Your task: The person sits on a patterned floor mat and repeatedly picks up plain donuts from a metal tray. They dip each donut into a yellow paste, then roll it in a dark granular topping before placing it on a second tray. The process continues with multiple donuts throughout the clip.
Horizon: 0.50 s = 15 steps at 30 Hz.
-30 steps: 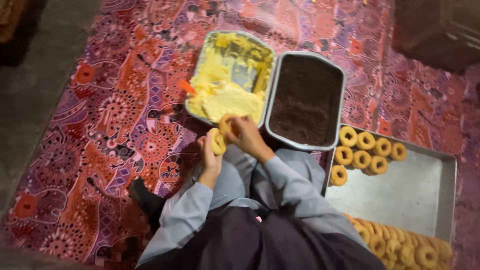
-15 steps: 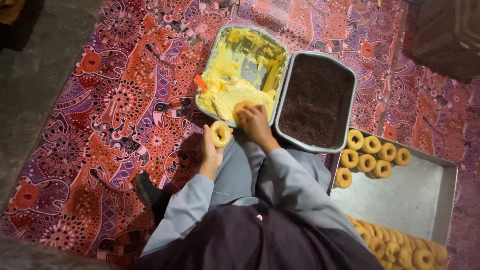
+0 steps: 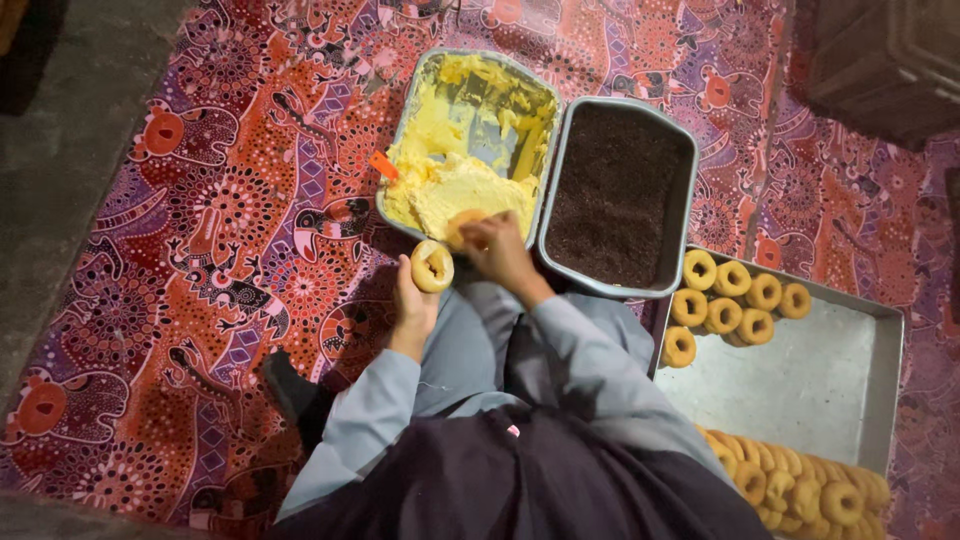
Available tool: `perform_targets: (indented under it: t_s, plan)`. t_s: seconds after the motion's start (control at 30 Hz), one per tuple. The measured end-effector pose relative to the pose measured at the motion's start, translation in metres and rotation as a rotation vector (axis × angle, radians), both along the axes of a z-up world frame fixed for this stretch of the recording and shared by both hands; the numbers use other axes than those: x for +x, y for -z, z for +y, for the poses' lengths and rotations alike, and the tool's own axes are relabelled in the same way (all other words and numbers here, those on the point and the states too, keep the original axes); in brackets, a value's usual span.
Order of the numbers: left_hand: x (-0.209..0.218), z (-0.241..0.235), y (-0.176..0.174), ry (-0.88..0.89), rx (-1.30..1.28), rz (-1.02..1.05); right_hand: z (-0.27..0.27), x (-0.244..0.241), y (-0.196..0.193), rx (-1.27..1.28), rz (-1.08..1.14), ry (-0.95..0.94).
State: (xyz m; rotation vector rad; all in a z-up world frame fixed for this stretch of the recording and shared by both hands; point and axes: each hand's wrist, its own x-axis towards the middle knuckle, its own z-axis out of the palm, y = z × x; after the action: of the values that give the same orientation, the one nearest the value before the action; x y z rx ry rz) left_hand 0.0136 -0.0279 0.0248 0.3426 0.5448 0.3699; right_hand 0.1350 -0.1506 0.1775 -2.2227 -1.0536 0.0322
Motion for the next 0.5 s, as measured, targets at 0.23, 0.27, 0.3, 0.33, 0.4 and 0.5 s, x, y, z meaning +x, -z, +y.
perform_targets:
  t_s: [0.23,0.27,0.3,0.33,0.4,0.5]
  plan:
    - [-0.006,0.008,-0.003,0.002,0.001,-0.040,-0.011,-0.038,-0.028,0.113,0.075,-0.255]
    - [-0.006,0.008,-0.005,-0.001,-0.004,-0.045,-0.011,-0.038,-0.030,0.136,0.074,-0.220]
    - [-0.005,0.008,-0.007,0.002,0.004,-0.036,-0.010,-0.036,-0.030,0.159,0.073,-0.185]
    - [-0.007,0.007,-0.008,0.003,0.011,-0.025,-0.008,-0.035,-0.028,0.174,0.057,-0.228]
    - [-0.008,0.006,-0.011,-0.028,0.009,-0.029,-0.002,-0.028,-0.019,0.206,0.024,-0.314]
    - [-0.006,0.009,-0.019,-0.094,0.012,-0.111,0.005,-0.007,-0.004,0.159,-0.063,0.014]
